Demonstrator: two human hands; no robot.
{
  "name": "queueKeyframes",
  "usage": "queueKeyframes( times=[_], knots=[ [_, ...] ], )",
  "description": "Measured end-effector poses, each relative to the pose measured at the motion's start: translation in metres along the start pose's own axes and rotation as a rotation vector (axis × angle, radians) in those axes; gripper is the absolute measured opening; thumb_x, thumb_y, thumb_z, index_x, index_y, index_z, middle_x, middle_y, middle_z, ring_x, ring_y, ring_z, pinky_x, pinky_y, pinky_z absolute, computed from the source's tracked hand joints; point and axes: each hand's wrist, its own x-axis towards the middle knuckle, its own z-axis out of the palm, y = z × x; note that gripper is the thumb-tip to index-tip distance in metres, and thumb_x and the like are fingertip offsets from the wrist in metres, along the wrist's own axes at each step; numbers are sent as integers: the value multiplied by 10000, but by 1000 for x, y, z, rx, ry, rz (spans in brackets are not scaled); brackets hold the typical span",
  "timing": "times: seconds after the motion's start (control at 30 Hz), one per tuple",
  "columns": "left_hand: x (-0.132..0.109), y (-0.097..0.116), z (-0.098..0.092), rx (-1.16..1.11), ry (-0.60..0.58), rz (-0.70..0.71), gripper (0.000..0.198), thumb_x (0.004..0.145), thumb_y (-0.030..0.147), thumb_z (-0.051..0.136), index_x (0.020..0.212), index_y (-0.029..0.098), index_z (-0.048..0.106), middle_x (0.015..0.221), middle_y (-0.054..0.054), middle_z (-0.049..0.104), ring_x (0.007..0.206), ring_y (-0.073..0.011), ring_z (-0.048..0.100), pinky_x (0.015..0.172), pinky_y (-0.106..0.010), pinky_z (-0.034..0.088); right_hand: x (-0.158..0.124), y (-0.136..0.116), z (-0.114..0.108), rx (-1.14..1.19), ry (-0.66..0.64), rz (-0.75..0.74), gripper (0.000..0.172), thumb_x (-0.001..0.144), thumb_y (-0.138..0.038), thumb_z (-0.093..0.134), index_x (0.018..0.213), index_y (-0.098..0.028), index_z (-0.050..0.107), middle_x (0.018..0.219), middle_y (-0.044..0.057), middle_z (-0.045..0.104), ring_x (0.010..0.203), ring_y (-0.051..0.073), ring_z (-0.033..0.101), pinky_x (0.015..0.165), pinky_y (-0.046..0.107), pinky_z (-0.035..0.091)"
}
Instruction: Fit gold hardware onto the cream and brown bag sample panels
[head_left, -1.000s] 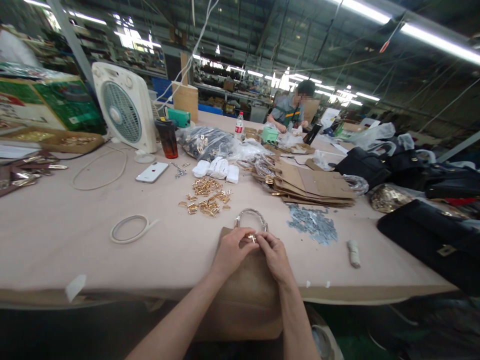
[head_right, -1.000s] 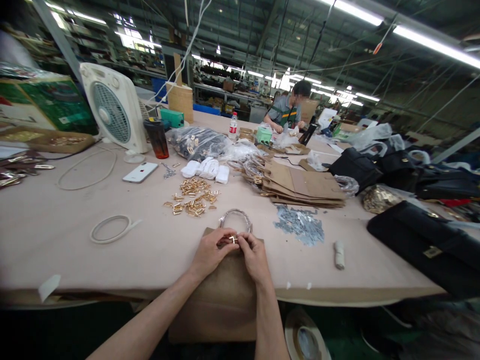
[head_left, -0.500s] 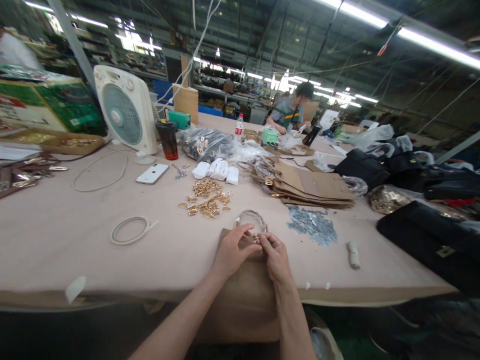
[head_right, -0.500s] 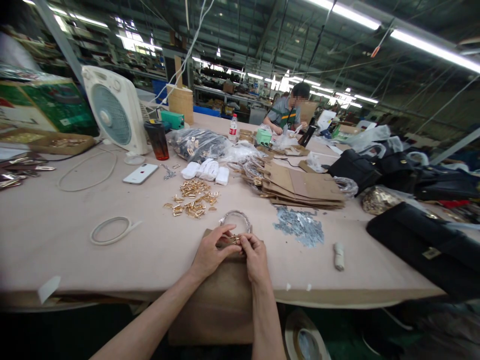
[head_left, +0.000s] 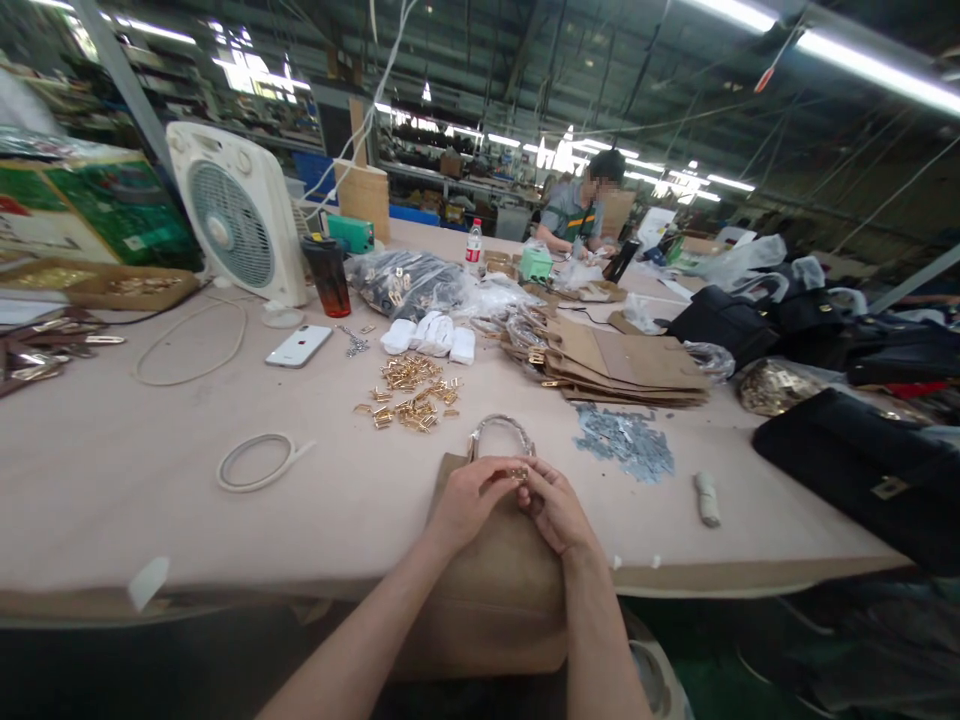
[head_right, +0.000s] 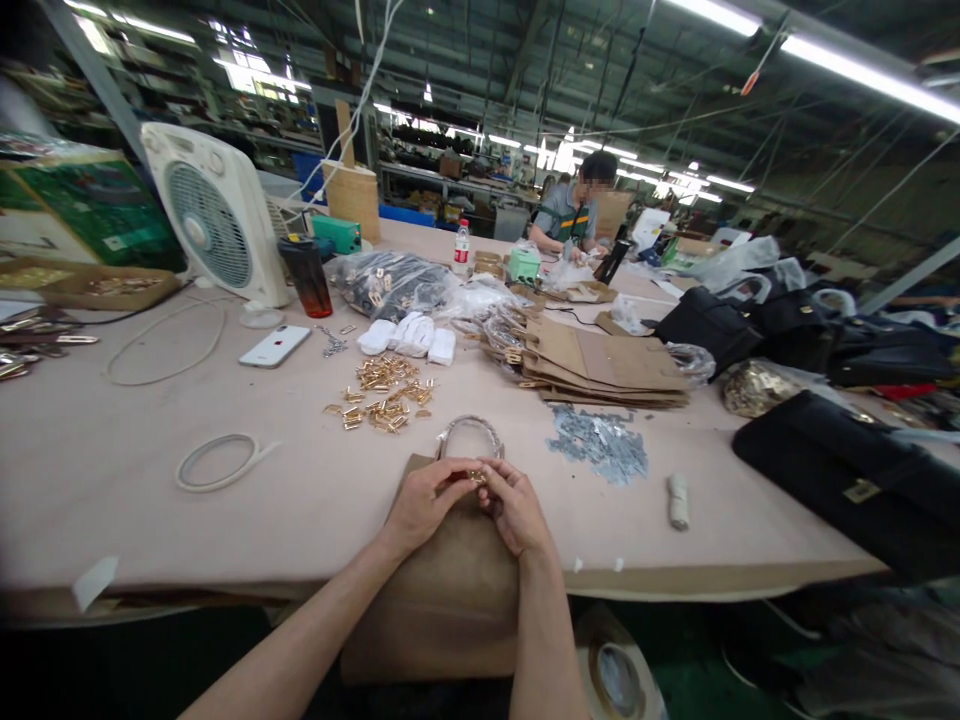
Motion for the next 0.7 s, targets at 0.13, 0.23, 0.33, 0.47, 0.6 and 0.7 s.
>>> queueKeyframes(
  times=[0.13, 0.23, 0.33, 0.47, 0.6, 0.7],
  knots=[
    [0, 2, 0, 26, 75, -52, 203, 950, 276, 680, 1139, 225, 738, 1057, -31, 787, 914, -168, 741, 857, -275, 601, -4, 9, 1, -139, 95, -202, 328, 858, -445, 800, 1103, -240, 723, 860, 2, 692, 678, 113, 590, 638, 229, 484],
    [-1, 3, -1, 37, 117, -68, 199, 952, 277, 677, 1136, 223, 730, 1065, -29, 781, 916, -165, 741, 860, -272, 601, -10, 14, 3, -388, 179, -410, 280, 879, -418, 773, 1086, -239, 714, 981, 32, 716, 867, 177, 649, 805, 296, 525],
    [-2, 1, 0, 45, 85, -56, 216, 970, 283, 653, 1171, 236, 715, 1104, -28, 774, 944, -164, 741, 879, -277, 600, -15, 15, 5, -571, 186, -541, 213, 915, -388, 725, 1057, -230, 714, 1051, 62, 713, 990, 225, 653, 904, 354, 521],
    [-2, 0, 1, 92, 77, 11, 213, 981, 284, 641, 1178, 239, 707, 1133, -33, 771, 997, -175, 734, 912, -294, 592, -16, 14, 9, -689, 223, -715, 119, 945, -336, 691, 988, -231, 726, 1002, 59, 690, 961, 217, 649, 878, 354, 521],
    [-2, 3, 0, 158, 105, 88, 194, 986, 253, 630, 1164, 228, 704, 1117, -43, 764, 1007, -178, 722, 930, -309, 583, -16, 14, 11, -744, 277, -787, 116, 946, -323, 696, 1006, -230, 733, 986, 60, 681, 904, 205, 652, 810, 338, 534],
    [-2, 5, -1, 169, 105, 135, 195, 987, 228, 626, 1166, 224, 703, 1112, -48, 754, 1031, -180, 709, 945, -319, 577, -17, 15, 12, -781, 289, -820, 105, 953, -308, 692, 1003, -229, 742, 981, 63, 685, 890, 203, 651, 785, 332, 534]
  ],
)
